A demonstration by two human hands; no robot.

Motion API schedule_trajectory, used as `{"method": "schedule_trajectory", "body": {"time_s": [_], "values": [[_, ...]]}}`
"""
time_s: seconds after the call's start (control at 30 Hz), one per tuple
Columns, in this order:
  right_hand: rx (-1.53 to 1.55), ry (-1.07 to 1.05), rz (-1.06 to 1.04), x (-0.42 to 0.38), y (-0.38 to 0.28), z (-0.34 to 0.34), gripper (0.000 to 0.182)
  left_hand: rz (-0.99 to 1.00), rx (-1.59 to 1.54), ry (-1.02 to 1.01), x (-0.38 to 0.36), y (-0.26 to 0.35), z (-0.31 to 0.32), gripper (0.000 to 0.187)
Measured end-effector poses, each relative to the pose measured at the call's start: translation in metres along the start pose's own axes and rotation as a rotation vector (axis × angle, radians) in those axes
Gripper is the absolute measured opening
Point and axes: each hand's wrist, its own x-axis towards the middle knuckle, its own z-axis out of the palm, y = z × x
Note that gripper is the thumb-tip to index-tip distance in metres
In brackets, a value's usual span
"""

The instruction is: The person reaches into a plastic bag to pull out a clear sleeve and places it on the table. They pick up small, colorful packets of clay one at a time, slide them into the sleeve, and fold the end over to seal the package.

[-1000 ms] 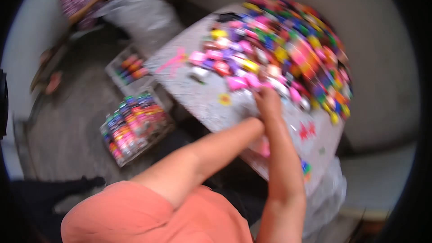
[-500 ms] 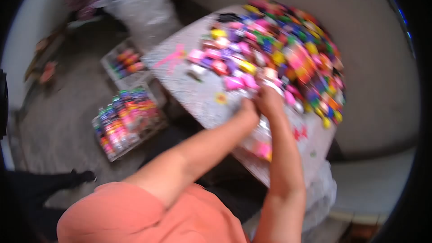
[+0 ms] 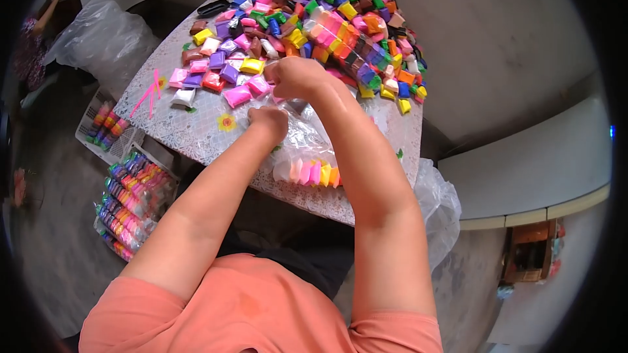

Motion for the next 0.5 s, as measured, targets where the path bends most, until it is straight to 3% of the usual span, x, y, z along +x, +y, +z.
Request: {"method": "schedule_trajectory", "body": {"time_s": [0.17,0.27,0.4,0.43,0.5], "values": [[-0.082,0.057,-0.071,0.003,-0.008,-0.016,0.017,-0.002,-0.055,0.014,0.001,-0.002,0.003,0.037],[0.254,0.255,-0.076,0.002,0.005,-0.010,0.018,-0.006,-0.090,-0.021,0.003,-0.003,-0.001,0.037],[0.386,0.428,-0.115,-0.015,0.030,0.010,0.022,-0.022,-0.094,-0.046,0.002,-0.003,-0.005,0.038],[0.284,0.362,-0.140,-0.021,0.036,0.013,0.046,-0.026,-0.090,-0.049,0.001,-0.002,-0.005,0.038],[0.060,0.365,-0.157,-0.028,0.036,0.030,0.056,-0.034,-0.090,-0.057,0.002,-0.001,-0.005,0.038]]}}
